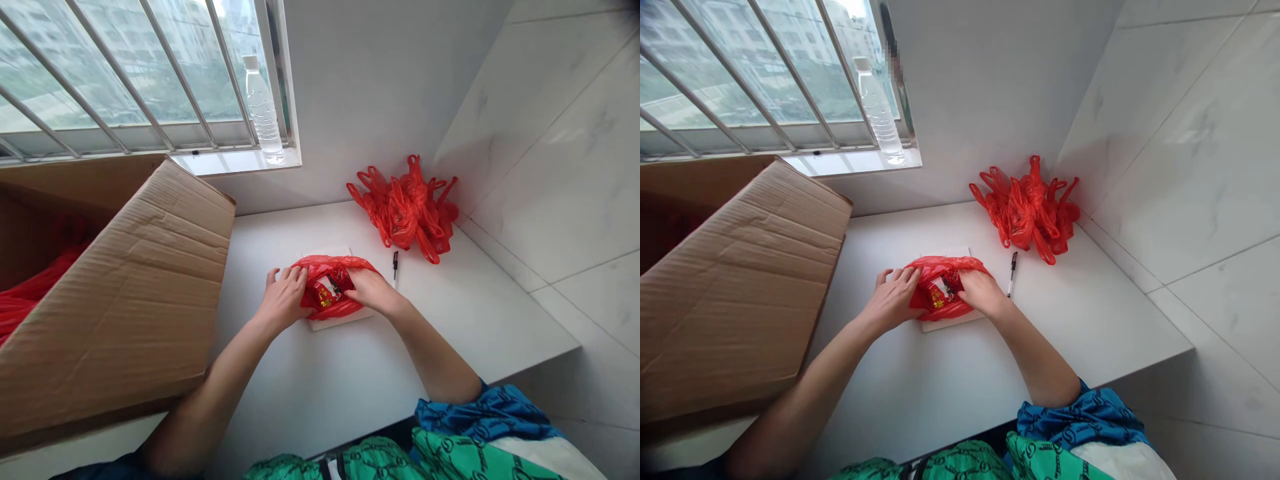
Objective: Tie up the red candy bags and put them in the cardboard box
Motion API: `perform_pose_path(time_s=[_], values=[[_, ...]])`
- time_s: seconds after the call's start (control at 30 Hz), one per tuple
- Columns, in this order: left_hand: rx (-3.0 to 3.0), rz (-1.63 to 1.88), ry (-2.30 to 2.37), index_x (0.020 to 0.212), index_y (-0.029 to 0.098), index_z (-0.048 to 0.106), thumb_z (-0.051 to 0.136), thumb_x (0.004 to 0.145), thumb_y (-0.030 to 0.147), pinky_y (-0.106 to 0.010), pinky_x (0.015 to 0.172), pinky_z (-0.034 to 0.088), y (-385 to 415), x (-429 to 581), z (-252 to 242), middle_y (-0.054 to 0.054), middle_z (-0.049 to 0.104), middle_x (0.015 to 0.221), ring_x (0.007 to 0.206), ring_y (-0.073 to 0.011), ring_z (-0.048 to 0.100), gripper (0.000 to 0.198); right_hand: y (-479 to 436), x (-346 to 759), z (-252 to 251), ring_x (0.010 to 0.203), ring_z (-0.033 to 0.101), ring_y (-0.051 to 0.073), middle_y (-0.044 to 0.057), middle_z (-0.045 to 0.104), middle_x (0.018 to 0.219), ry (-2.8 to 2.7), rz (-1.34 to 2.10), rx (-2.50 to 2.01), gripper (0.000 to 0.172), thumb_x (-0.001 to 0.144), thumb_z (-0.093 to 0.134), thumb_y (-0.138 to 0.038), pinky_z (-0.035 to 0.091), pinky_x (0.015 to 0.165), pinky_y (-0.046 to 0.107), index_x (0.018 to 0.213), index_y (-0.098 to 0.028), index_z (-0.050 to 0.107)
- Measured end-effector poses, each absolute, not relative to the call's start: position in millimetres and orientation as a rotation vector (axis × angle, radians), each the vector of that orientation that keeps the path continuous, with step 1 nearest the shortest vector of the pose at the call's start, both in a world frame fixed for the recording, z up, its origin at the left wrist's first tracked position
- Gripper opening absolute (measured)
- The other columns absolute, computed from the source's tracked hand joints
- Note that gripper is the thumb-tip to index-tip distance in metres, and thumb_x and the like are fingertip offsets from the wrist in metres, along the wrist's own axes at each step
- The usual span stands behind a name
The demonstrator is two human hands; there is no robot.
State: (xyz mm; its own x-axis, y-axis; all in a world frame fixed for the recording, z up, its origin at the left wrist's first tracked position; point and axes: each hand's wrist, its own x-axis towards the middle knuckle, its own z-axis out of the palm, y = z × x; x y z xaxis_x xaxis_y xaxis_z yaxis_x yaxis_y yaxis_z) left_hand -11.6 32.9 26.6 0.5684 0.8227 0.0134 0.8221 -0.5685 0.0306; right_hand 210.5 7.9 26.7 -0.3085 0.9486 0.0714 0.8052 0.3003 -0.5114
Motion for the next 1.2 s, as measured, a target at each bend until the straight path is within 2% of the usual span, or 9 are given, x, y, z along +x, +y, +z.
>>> perform_pose_path(time_s=[0.13, 0.23, 0.37, 0.47, 0.57, 0.63, 0.8, 0.93, 1.2], values=[[2.718, 0.226, 1.362, 0.132, 0.022, 0.055, 0.061, 0.09, 0.047, -0.05, 0.104, 0.029, 29, -7, 25, -0.013, 0.066, 0.124, 0.116, -0.033, 0.057, 0.048, 9, 208, 24, 0.085, 0.069, 0.025, 0.009, 0.072, 0.094, -2.248, 0.431, -1.719, 0.032, 0.085, 0.062, -0.011, 0.048, 0.067, 0.031, 0.116, -0.016, 0.06], [2.685, 0.256, 1.394, 0.118, 0.023, 0.064, 0.054, 0.094, 0.047, -0.048, 0.099, 0.033, 27, -2, 21, -0.011, 0.068, 0.109, 0.106, -0.0315, 0.061, 0.035, 10, 206, 22, 0.079, 0.069, 0.025, 0.008, 0.072, 0.086, -2.283, 0.293, -1.77, 0.026, 0.088, 0.055, -0.01, 0.046, 0.063, 0.03, 0.113, -0.017, 0.063], [2.661, 0.216, 1.381, 0.116, 0.025, 0.066, 0.062, 0.089, 0.045, -0.049, 0.099, 0.035, 31, -3, 15, -0.01, 0.066, 0.103, 0.102, -0.0308, 0.061, 0.034, 9, 210, 27, 0.081, 0.069, 0.026, 0.011, 0.073, 0.09, -2.224, 0.117, -1.79, 0.034, 0.09, 0.051, -0.008, 0.049, 0.067, 0.033, 0.12, -0.018, 0.064], [2.652, 0.225, 1.368, 0.128, 0.025, 0.06, 0.064, 0.087, 0.044, -0.053, 0.106, 0.03, 35, -5, 14, -0.011, 0.066, 0.108, 0.109, -0.0322, 0.059, 0.045, 6, 216, 35, 0.086, 0.069, 0.026, 0.01, 0.074, 0.093, -2.108, 0.094, -1.73, 0.033, 0.092, 0.05, -0.008, 0.051, 0.074, 0.035, 0.119, -0.018, 0.066], [2.624, 0.341, 1.391, 0.136, 0.025, 0.054, 0.065, 0.087, 0.042, -0.057, 0.114, 0.019, 37, -3, 17, -0.013, 0.062, 0.125, 0.12, -0.0333, 0.054, 0.053, 1, 222, 43, 0.094, 0.07, 0.024, 0.007, 0.074, 0.104, -1.916, 0.298, -1.546, 0.032, 0.092, 0.052, -0.01, 0.053, 0.084, 0.037, 0.118, -0.021, 0.066], [2.527, 0.503, 1.378, 0.135, 0.027, 0.054, 0.06, 0.091, 0.045, -0.056, 0.114, 0.021, 38, 0, 21, -0.011, 0.062, 0.129, 0.122, -0.0316, 0.054, 0.049, -2, 224, 46, 0.098, 0.07, 0.021, 0.004, 0.074, 0.11, -1.761, 0.546, -1.396, 0.032, 0.093, 0.054, -0.014, 0.055, 0.088, 0.036, 0.121, -0.024, 0.065], [1.979, 0.863, 1.134, 0.11, 0.022, 0.065, 0.058, 0.093, 0.049, -0.036, 0.088, 0.046, 36, 5, 33, -0.005, 0.071, 0.095, 0.09, -0.0214, 0.065, 0.033, -4, 225, 43, 0.097, 0.07, 0.019, 0.004, 0.074, 0.111, -1.521, 1.025, -1.174, 0.032, 0.091, 0.061, -0.026, 0.058, 0.084, 0.034, 0.123, -0.024, 0.064], [1.653, 0.926, 1.021, 0.09, 0.018, 0.062, 0.069, 0.086, 0.046, -0.027, 0.071, 0.046, 34, 3, 39, -0.002, 0.064, 0.082, 0.075, -0.0151, 0.059, 0.029, -3, 220, 41, 0.094, 0.07, 0.018, 0.004, 0.073, 0.102, -1.445, 1.134, -1.121, 0.033, 0.092, 0.063, -0.034, 0.058, 0.086, 0.035, 0.124, -0.024, 0.062], [1.553, 0.952, 0.969, 0.086, 0.018, 0.06, 0.074, 0.081, 0.045, -0.024, 0.065, 0.045, 30, 3, 45, 0.0, 0.059, 0.077, 0.071, -0.0131, 0.057, 0.031, -2, 209, 40, 0.084, 0.069, 0.019, 0.003, 0.072, 0.091, -1.406, 1.289, -1.025, 0.03, 0.087, 0.07, -0.047, 0.059, 0.077, 0.034, 0.1, -0.02, 0.064]])
